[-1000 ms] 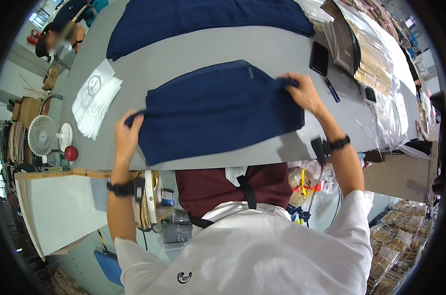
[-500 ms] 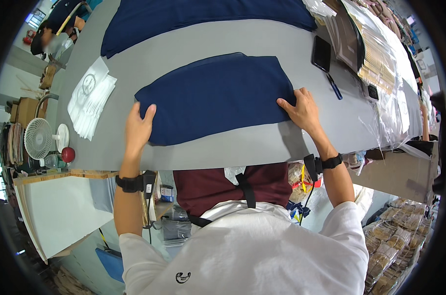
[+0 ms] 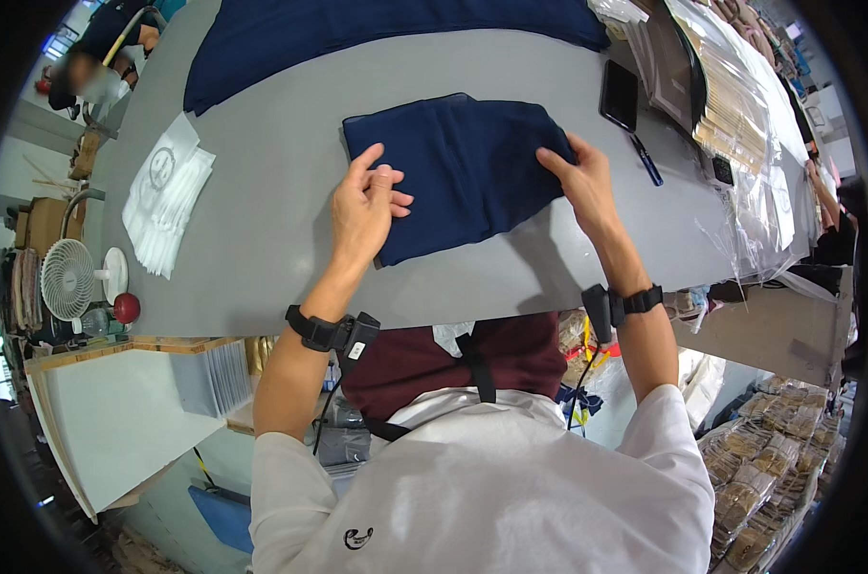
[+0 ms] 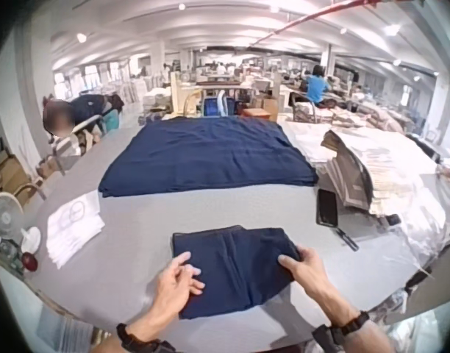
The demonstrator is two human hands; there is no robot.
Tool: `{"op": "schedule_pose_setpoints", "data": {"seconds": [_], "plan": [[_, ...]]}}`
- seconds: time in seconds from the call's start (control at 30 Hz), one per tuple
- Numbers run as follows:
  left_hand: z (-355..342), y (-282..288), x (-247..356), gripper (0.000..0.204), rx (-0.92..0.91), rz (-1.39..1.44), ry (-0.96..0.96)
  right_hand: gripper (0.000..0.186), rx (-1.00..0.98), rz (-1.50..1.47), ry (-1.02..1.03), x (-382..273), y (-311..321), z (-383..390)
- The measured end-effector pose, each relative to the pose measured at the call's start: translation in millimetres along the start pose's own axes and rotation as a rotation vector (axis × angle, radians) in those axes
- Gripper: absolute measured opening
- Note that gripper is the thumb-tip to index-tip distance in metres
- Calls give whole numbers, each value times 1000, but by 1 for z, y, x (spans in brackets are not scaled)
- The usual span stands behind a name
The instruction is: The person repeatedly folds a dark blue shirt on a table, places it into a clear plastic bag, and sets the bag aside. This cycle is performed multiple times with the same shirt, resetting and refolding it each time.
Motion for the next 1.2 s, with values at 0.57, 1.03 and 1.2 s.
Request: {"op": "schedule_pose_setpoints", "data": {"seconds": [0.57,1.03,1.2], "plan": [[18,36,-45,75,119,-73,-28,22,96,544,690,-22,-135,16],[31,42,-13,75,118,-507,-114,14,151,607,1015,-24,-179,-2],[45,63,-7,49,38,-634,-112,18,211,810,941,-18,-173,10]]}}
Point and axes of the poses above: each hand's wrist, its own z-axis away from the middle knuckle, its own y-axis out of the back of the hand, x = y × z, the point moved 1 cm from there along -z, towards the middle knuckle, and after that the axes turned 14 degrees about -y, right-handed, at the moved point
